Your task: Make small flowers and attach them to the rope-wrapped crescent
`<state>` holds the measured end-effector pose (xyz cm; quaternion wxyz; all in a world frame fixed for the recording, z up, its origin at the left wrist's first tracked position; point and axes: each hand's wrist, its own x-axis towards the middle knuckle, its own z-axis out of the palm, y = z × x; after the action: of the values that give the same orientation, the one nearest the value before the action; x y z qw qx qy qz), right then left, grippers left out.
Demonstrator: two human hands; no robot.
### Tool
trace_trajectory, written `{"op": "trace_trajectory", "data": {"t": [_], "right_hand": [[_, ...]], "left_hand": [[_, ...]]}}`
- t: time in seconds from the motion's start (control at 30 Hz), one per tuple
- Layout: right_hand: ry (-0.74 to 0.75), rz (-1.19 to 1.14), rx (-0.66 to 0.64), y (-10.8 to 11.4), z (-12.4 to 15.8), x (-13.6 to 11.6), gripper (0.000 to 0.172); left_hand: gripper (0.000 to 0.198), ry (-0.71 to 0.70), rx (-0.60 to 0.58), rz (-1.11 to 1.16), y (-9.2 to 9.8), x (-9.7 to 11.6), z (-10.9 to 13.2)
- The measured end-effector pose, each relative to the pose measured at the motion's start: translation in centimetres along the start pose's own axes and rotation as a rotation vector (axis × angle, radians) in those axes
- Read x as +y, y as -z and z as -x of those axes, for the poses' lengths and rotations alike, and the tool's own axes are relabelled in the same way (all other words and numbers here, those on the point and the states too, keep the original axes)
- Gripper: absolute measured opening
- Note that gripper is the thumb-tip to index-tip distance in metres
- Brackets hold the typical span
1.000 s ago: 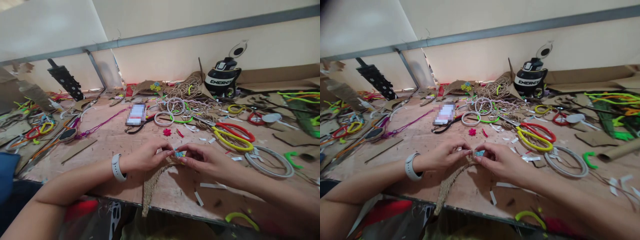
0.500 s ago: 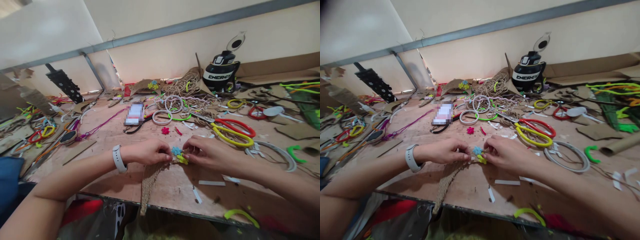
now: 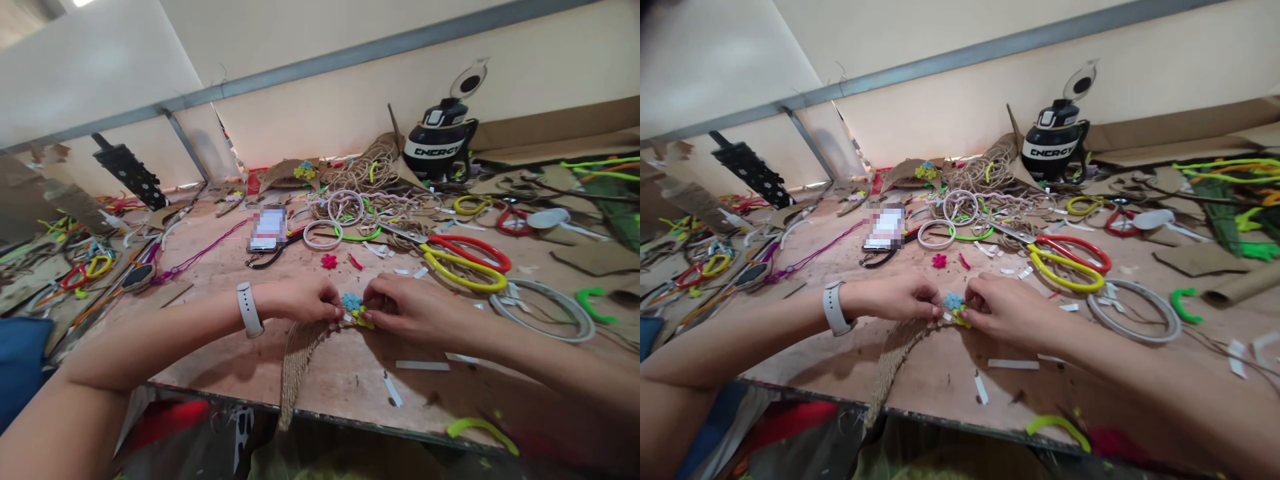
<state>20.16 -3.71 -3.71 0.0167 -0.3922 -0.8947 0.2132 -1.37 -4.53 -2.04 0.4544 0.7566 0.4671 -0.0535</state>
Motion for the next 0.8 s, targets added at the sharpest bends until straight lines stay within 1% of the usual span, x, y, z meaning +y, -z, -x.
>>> {"op": "trace_trajectory", "data": {"t": [0.13,0.23,0.37,0.43,0.57,0.8], "right_hand": [[-0.007,0.016,0.015,-0.1,-0.1,-0.2,0.022],[-0.032,0.043,0.022,-0.1,-0.1,-0.7,0.026],[-0.066,0.083,0.029,-0.1,-0.1,-1.4,0.03],[-0.063,0.092,0.026,-0.2,-0.1,-1.6,0.029],[-0.025,0.069,0.016,-0.1,-0.1,-1.4,0.028],[-0.029,0.062,-0.011,0.4,-0.2,-1.6,0.027]], "left_hand": [[0.023,0.021,-0.001,-0.098,0.2,0.5,-0.1],[0.022,0.028,0.0,-0.161,0.5,0.8,-0.3],[0.02,0.054,-0.018,-0.188,1.0,1.0,-0.5],[0.019,0.04,-0.046,-0.131,1.2,1.0,-0.5],[0.017,-0.012,-0.094,0.073,1.3,0.5,-0.2],[0.016,0.014,-0.075,0.326,0.5,-0.1,0.2]]}}
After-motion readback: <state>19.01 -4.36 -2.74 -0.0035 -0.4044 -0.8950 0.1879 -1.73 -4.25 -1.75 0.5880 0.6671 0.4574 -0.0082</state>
